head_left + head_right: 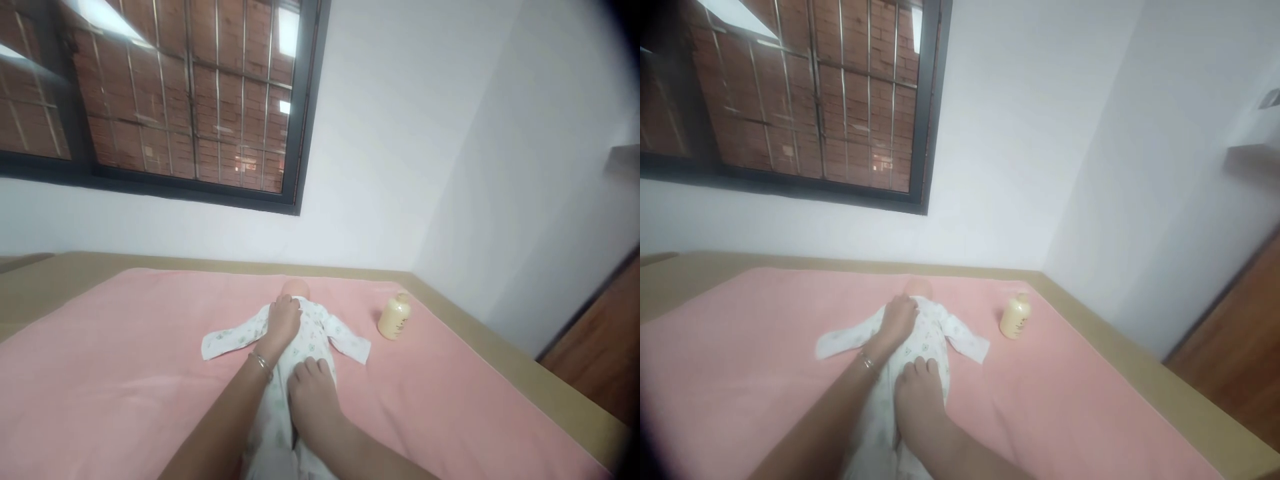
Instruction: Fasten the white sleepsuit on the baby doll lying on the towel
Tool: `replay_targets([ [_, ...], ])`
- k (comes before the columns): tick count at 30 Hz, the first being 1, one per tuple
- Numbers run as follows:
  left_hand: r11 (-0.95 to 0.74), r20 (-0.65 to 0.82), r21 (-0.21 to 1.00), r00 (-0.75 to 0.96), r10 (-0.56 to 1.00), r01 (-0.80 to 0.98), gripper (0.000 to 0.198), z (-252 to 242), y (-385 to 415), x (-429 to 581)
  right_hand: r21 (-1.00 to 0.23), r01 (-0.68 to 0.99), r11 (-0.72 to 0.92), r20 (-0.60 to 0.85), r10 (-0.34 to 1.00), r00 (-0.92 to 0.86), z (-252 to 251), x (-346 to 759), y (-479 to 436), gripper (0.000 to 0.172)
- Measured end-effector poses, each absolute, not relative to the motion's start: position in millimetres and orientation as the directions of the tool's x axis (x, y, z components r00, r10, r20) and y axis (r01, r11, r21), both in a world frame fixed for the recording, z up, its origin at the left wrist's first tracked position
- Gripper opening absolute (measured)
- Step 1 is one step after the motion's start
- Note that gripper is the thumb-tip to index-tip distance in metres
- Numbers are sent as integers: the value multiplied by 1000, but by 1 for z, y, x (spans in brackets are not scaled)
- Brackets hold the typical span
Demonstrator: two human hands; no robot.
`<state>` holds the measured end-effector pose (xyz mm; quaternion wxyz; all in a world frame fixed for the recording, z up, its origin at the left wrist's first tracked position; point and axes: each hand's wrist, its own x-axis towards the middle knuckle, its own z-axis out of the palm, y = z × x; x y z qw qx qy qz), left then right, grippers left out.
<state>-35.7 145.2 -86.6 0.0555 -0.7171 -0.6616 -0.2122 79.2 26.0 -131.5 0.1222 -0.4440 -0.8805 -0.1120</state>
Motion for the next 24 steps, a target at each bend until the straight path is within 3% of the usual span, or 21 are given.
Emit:
replay_targets([
  [7,-101,405,177,22,914,979,21,-91,148,-33,109,680,725,367,606,-705,-134,94,20,2],
  [12,-110,395,166,36,918,980,19,-92,151,-34,116,556,823,287,508,-812,-120,104,18,4],
  [24,-149,452,250,21,892,957,18,-93,155,-36,60,706,706,231,678,-697,-131,90,26,13],
])
